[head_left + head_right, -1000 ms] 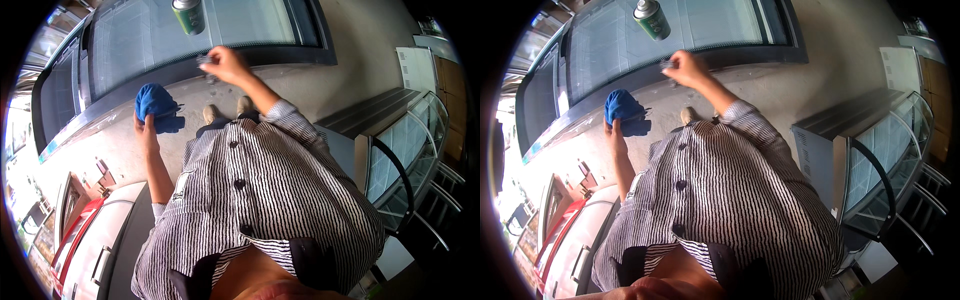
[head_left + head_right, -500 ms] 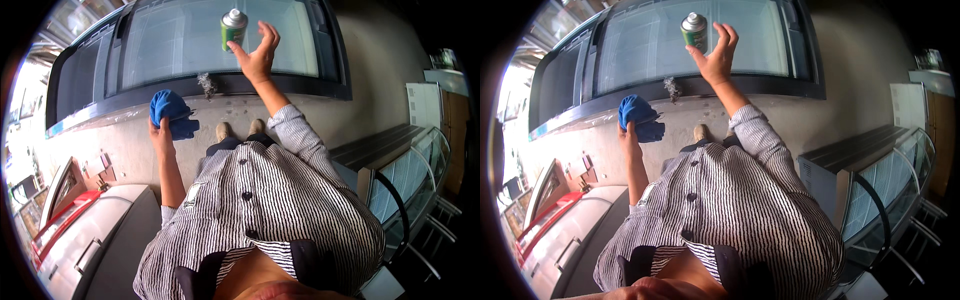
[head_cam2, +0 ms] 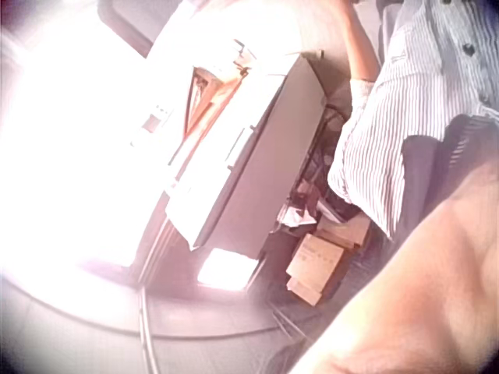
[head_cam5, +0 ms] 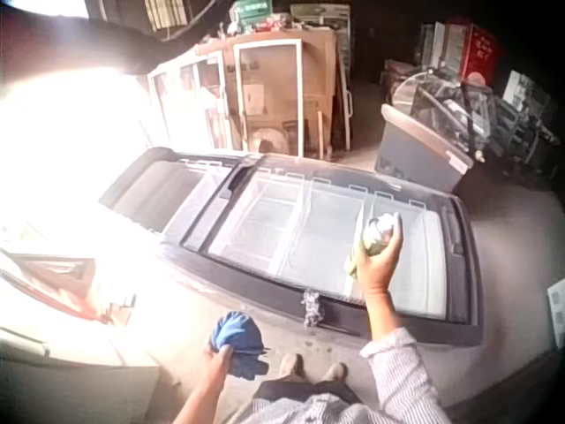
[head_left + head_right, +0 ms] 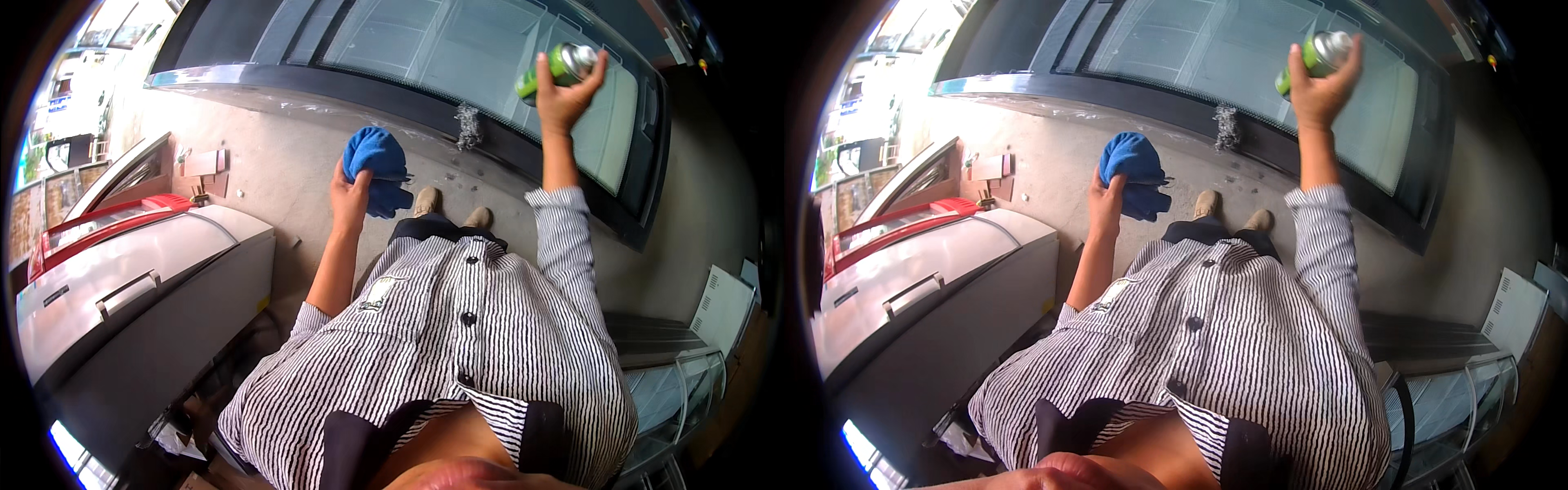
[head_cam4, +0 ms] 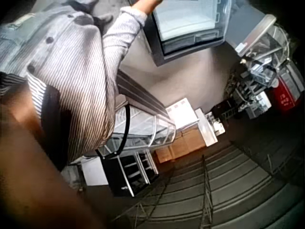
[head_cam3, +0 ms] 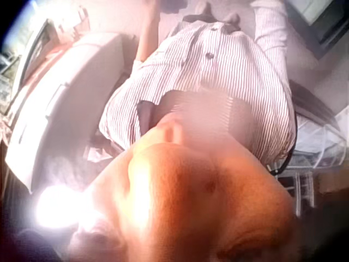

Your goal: The person cleans the front frame of a glass display case using a blue cloth and a green spray can. They repeatedly spray the surface and wipe it down with the cloth, focusing on the lower edge and corners of the case.

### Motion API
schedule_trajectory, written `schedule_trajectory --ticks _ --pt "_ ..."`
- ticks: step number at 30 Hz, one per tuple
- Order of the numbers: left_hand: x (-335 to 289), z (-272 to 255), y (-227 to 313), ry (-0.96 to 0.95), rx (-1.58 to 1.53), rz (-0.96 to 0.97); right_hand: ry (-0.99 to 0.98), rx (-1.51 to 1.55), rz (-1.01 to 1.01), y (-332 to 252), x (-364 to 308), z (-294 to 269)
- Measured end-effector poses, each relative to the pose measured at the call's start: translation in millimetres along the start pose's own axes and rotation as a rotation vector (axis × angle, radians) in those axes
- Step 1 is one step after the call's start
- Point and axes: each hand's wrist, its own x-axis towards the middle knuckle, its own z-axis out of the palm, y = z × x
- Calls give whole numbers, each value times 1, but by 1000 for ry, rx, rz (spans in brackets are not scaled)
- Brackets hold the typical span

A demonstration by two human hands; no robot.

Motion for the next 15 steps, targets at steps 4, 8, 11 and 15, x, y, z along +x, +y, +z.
schedule_trajectory --ticks 4,8,11,15 --pt "6 -9 -7 17 68 0 -96 23 -15 -59 6 -78" --pt "19 -5 -8 -33 66 43 -262 -89 54 -89 -33 -144" --pt "27 -4 -5 -57 145 71 -360 -203 219 -95 -73 -174" --pt "30 4 4 -124 29 35 -320 -209 426 -72 -133 -191"
